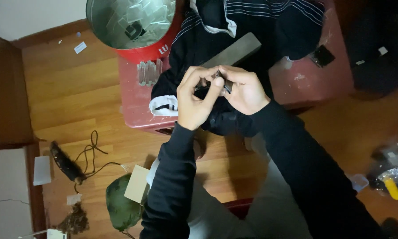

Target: Polishing a small metal component by rubbing it repeatedly against a sharpening stone

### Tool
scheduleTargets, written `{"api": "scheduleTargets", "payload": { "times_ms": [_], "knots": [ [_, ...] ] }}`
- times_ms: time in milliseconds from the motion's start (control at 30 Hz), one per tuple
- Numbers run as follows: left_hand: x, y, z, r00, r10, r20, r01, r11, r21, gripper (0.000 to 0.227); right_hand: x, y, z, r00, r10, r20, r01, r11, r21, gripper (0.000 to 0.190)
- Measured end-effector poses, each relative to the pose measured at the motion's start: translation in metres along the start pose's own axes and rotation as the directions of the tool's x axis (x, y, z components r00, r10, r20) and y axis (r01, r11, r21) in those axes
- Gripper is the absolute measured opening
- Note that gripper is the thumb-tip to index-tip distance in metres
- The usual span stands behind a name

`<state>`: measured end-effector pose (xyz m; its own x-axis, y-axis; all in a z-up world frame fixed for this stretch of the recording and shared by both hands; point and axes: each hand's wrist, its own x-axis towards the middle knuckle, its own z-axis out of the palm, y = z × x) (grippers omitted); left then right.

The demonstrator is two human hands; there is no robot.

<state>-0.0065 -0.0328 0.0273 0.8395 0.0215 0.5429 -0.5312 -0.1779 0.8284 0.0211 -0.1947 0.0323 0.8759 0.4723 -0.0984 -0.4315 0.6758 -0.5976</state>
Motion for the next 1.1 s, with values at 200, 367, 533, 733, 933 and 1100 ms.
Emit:
{"api": "scheduleTargets", "payload": {
  "times_ms": [200,367,533,733,933,1100],
  "knots": [
    [-0.003,-0.007,0.001,0.995,0.021,0.096,-0.021,1.0,0.002,0.061,0.002,0.002,-0.009,0.998,-0.054,-0.019,0.053,0.998,-0.035,0.024],
    [-0.004,-0.005,0.005,0.989,0.029,0.143,-0.026,0.999,-0.022,0.072,-0.002,-0.002,-0.006,0.994,-0.108,-0.023,0.107,0.993,-0.04,0.02],
    [-0.002,-0.007,0.004,0.991,0.033,0.132,-0.026,0.998,-0.052,0.055,0.001,0.001,-0.008,0.987,-0.145,-0.071,0.133,0.98,-0.149,0.026],
    [-0.003,-0.016,-0.005,0.994,0.03,0.102,-0.026,0.999,-0.035,0.029,0.008,0.02,-0.044,0.945,-0.324,-0.033,0.283,0.868,-0.408,0.02],
    [0.001,-0.013,-0.011,0.997,-0.025,0.072,0.028,0.999,-0.041,0.021,0.002,0.021,-0.036,0.93,-0.368,-0.011,0.303,0.781,-0.547,0.019],
    [-0.002,-0.02,-0.01,0.997,-0.025,0.073,0.029,0.998,-0.059,0.025,-0.003,0.018,-0.028,0.906,-0.424,-0.003,0.322,0.692,-0.647,0.021]
  ]
}}
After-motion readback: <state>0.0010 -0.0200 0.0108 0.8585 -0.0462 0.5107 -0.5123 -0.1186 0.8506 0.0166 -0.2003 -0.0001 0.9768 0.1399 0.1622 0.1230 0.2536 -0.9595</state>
